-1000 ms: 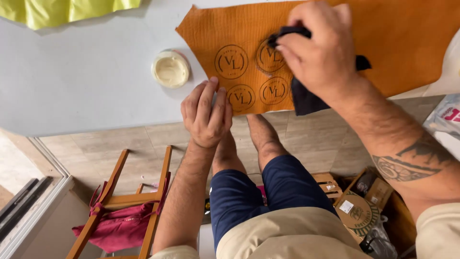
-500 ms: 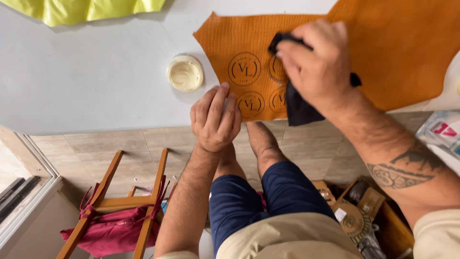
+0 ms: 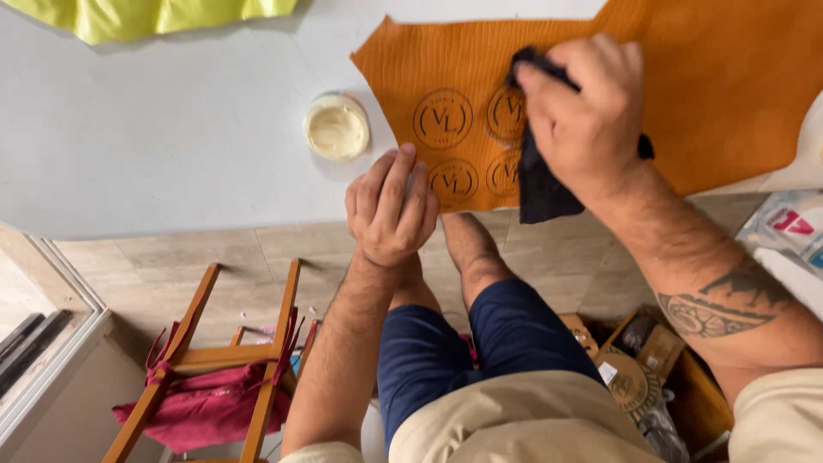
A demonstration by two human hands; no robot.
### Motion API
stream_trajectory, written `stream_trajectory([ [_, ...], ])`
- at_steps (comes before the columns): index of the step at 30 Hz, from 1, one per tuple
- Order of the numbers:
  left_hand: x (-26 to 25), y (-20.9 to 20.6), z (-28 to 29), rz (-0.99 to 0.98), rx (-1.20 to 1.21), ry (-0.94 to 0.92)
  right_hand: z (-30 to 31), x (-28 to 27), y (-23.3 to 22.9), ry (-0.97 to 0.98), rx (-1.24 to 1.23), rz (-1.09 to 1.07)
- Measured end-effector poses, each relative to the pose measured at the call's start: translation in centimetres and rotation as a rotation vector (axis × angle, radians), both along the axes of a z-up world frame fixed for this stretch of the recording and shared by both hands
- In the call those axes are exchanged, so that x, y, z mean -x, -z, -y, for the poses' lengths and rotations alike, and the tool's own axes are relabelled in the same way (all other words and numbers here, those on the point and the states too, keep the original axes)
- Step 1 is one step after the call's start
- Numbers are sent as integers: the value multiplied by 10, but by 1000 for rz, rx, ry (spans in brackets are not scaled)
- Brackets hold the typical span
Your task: Applying a substance to leather patterns, wiping them, and then cutting the leather with scissors.
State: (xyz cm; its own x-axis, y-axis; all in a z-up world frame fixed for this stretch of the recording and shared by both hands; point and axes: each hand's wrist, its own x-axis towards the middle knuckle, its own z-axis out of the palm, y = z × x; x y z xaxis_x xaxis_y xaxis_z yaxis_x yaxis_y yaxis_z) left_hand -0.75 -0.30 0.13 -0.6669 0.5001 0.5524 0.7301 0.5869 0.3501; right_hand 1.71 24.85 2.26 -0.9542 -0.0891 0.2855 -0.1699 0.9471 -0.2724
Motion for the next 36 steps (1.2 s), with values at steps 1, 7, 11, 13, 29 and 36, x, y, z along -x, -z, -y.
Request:
stream_trajectory([
  [1,-3,-1,2,-2,8,-3,8,-2,-2,-3,8,-2],
  [7,-4,5,1,-10,6,-16,-5,-15,-4,-111,29,73],
  [11,0,8,1,-8,13,-36,-8,-25,-9,-187,24,167],
  [13,-5,8,1,6,13,-37,-1,-25,-16,-206,24,187],
  [29,-3,7,-1,10,11,-30,9,-5,-11,-118,8,169],
  [36,0,-1,-1,13,24,-22,21,6,-12,-59,89,144],
])
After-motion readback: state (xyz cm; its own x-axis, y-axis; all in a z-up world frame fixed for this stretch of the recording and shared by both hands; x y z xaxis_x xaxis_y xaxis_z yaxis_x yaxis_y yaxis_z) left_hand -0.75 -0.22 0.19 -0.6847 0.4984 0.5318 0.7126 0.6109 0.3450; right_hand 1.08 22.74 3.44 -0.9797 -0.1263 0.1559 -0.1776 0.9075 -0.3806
